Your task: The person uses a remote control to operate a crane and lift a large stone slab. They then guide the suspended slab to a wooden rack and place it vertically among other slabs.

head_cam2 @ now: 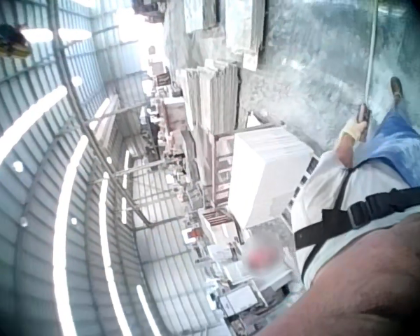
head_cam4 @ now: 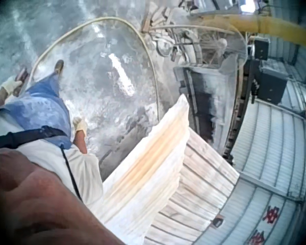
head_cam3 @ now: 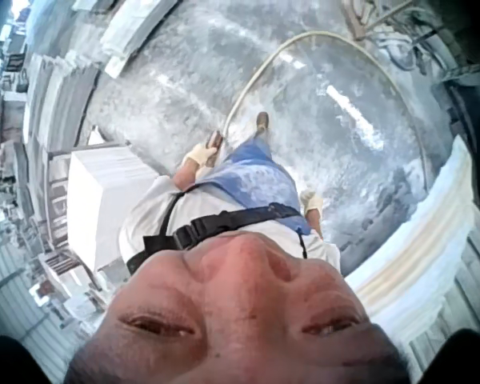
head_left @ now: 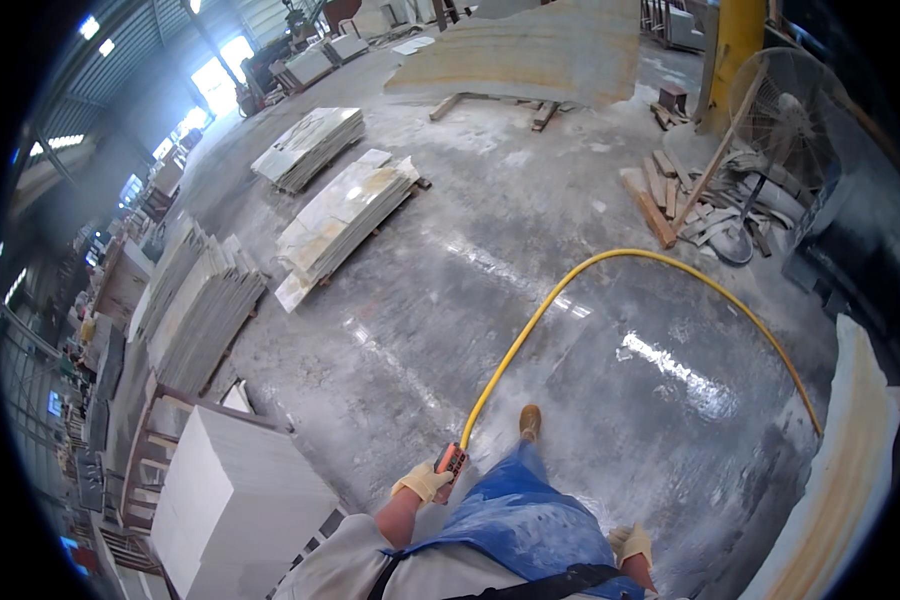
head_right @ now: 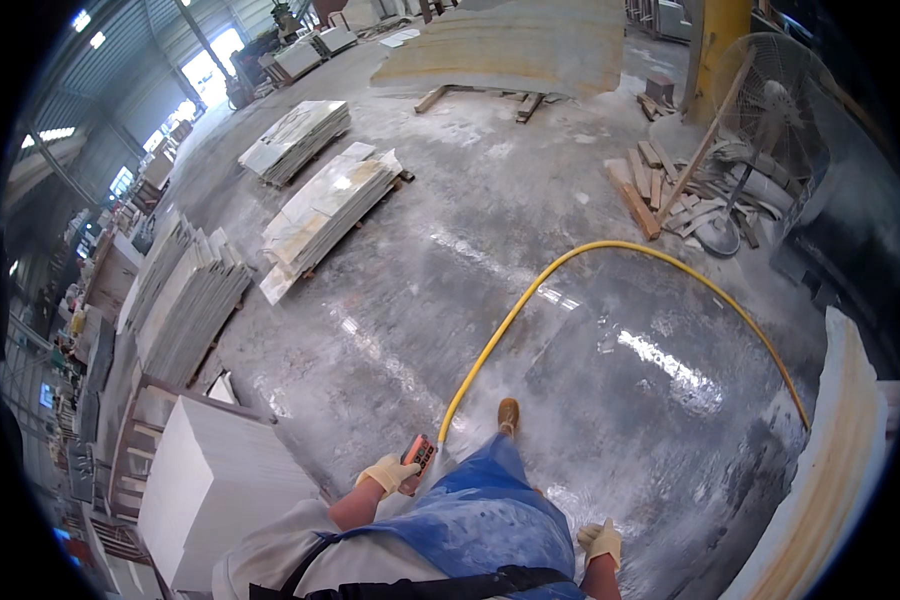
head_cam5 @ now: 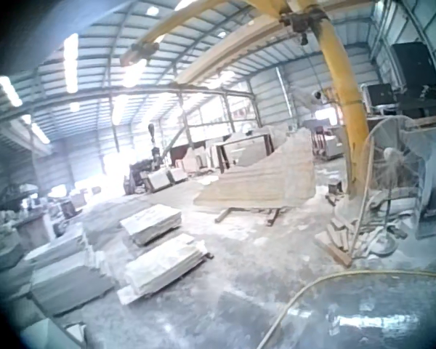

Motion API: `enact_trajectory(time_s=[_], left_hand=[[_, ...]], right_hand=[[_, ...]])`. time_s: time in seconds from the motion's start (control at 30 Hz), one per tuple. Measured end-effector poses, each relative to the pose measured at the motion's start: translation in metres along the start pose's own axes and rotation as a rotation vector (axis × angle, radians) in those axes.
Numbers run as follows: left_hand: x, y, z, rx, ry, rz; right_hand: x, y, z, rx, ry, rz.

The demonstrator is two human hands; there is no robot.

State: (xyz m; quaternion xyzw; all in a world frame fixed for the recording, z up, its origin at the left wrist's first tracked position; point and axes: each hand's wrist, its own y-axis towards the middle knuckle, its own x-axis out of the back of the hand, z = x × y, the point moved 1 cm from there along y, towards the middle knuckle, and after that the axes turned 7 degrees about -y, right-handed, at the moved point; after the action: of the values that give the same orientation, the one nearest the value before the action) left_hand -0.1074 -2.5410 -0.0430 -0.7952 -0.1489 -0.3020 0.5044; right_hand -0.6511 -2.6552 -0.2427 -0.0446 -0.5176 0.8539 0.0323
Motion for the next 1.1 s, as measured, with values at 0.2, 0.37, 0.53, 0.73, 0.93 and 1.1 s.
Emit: enact_trajectory(time_s=[0.2,0.37,0.53,0.73,0.93,1.1], left_hand=[[0.07,0.114,-0.052,-0.065,-0.05,-0.021],[0.147,0.179,-0.15,-0.188,-0.158,0.042],[0.187,0.215,-0.217,-0.293,-0.593,0.222],[0.218,0.252,-0.303,-0.473,-0.771,0.384],[0.28,0.276,-0.371,-0.594,-0.928,0.432],[0.353,0.315,-0.419,-0.467,-1.064,0.341]], right_hand=[[-0.082,0.047,0.079,-0.08,0.244,0.026],[-0.204,0.012,0.202,0.123,-0.01,0.027],[-0.346,-0.023,0.321,0.26,-0.088,0.223],[-0.522,-0.095,0.447,0.443,-0.237,0.575],[-0.686,-0.035,0.508,0.45,-0.277,1.018],[-0.795,-0.004,0.564,0.369,-0.258,1.02]])
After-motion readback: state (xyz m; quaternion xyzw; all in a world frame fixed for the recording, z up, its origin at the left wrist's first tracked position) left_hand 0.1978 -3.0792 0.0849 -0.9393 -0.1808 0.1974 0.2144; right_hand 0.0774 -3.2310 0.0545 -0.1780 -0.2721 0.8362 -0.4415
